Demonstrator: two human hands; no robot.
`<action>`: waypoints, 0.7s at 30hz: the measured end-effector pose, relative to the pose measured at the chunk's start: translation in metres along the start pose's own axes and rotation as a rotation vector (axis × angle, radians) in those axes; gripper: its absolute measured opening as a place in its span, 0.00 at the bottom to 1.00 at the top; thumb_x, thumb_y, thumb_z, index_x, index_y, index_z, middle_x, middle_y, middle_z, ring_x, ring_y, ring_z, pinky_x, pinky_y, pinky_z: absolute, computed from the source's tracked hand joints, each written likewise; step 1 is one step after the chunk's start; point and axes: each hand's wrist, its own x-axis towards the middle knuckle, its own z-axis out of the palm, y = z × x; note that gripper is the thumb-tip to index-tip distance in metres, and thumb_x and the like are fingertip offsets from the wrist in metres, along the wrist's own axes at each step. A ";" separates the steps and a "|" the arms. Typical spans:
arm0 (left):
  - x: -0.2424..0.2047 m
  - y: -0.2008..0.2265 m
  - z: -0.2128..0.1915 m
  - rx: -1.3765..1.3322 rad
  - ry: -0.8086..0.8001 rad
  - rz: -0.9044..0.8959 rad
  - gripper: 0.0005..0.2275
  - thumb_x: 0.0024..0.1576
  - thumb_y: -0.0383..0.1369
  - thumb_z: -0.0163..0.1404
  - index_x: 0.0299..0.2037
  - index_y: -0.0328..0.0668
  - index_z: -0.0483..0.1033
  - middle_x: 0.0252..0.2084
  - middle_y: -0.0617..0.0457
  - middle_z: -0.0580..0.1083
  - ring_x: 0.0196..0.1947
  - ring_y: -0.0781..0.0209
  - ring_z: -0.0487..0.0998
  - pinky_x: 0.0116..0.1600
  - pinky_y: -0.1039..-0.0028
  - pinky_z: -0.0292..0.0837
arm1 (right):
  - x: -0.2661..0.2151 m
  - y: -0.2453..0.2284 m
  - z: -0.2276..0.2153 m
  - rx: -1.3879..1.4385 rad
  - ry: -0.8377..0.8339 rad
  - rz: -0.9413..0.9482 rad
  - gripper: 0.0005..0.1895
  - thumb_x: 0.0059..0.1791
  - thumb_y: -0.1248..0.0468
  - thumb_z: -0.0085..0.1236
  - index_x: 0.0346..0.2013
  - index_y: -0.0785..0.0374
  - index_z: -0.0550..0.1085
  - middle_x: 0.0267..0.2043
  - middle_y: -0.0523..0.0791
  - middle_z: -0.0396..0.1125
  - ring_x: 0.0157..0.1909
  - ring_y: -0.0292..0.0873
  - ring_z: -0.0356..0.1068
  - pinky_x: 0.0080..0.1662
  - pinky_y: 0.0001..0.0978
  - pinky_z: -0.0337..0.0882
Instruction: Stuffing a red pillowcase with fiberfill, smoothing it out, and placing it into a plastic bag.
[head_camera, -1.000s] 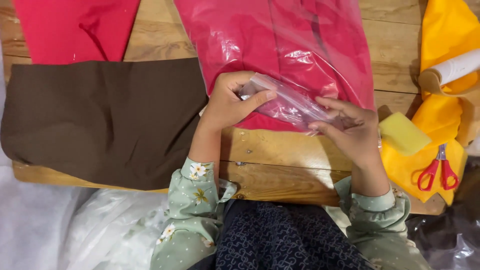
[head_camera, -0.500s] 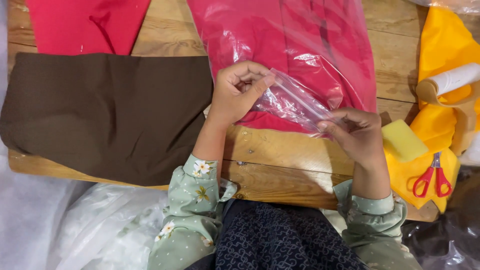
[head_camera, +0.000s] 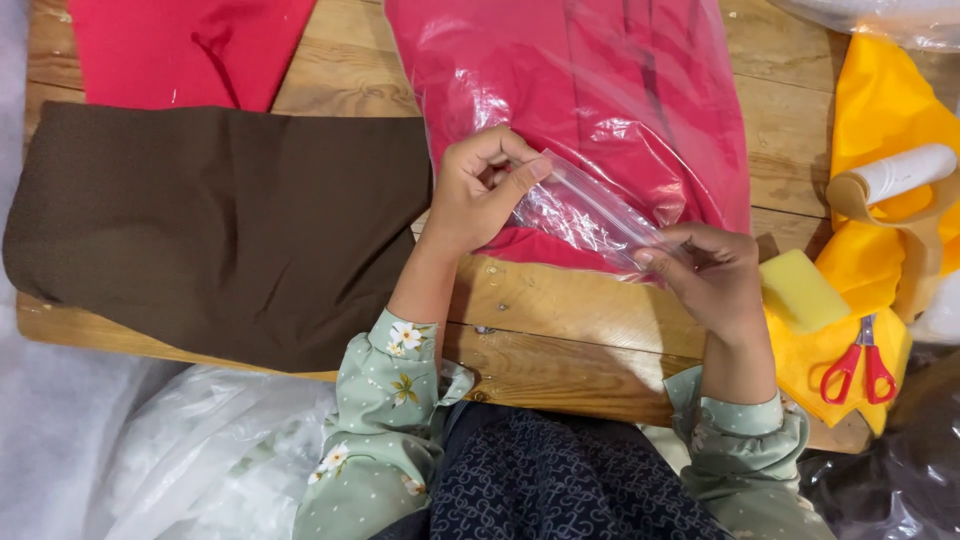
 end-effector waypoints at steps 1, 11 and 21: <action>0.000 -0.001 -0.001 0.013 -0.013 0.014 0.02 0.60 0.26 0.58 0.39 0.35 0.80 0.28 0.53 0.78 0.29 0.78 0.71 0.28 0.90 0.69 | 0.000 -0.001 0.001 -0.001 0.001 -0.003 0.09 0.44 0.73 0.73 0.37 0.66 0.82 0.23 0.48 0.71 0.29 0.35 0.71 0.34 0.24 0.72; 0.000 0.012 -0.005 -0.031 -0.108 -0.041 0.08 0.57 0.29 0.62 0.43 0.37 0.80 0.34 0.51 0.81 0.33 0.78 0.74 0.32 0.92 0.69 | 0.001 -0.004 0.001 0.020 -0.015 -0.019 0.07 0.46 0.74 0.71 0.37 0.68 0.81 0.23 0.50 0.72 0.29 0.37 0.71 0.34 0.25 0.72; -0.002 0.002 -0.001 0.001 -0.074 -0.053 0.10 0.53 0.27 0.66 0.42 0.38 0.80 0.36 0.49 0.83 0.34 0.78 0.77 0.35 0.94 0.70 | 0.001 -0.008 0.002 -0.003 -0.021 -0.017 0.07 0.46 0.73 0.71 0.37 0.66 0.82 0.23 0.48 0.72 0.29 0.34 0.70 0.34 0.23 0.71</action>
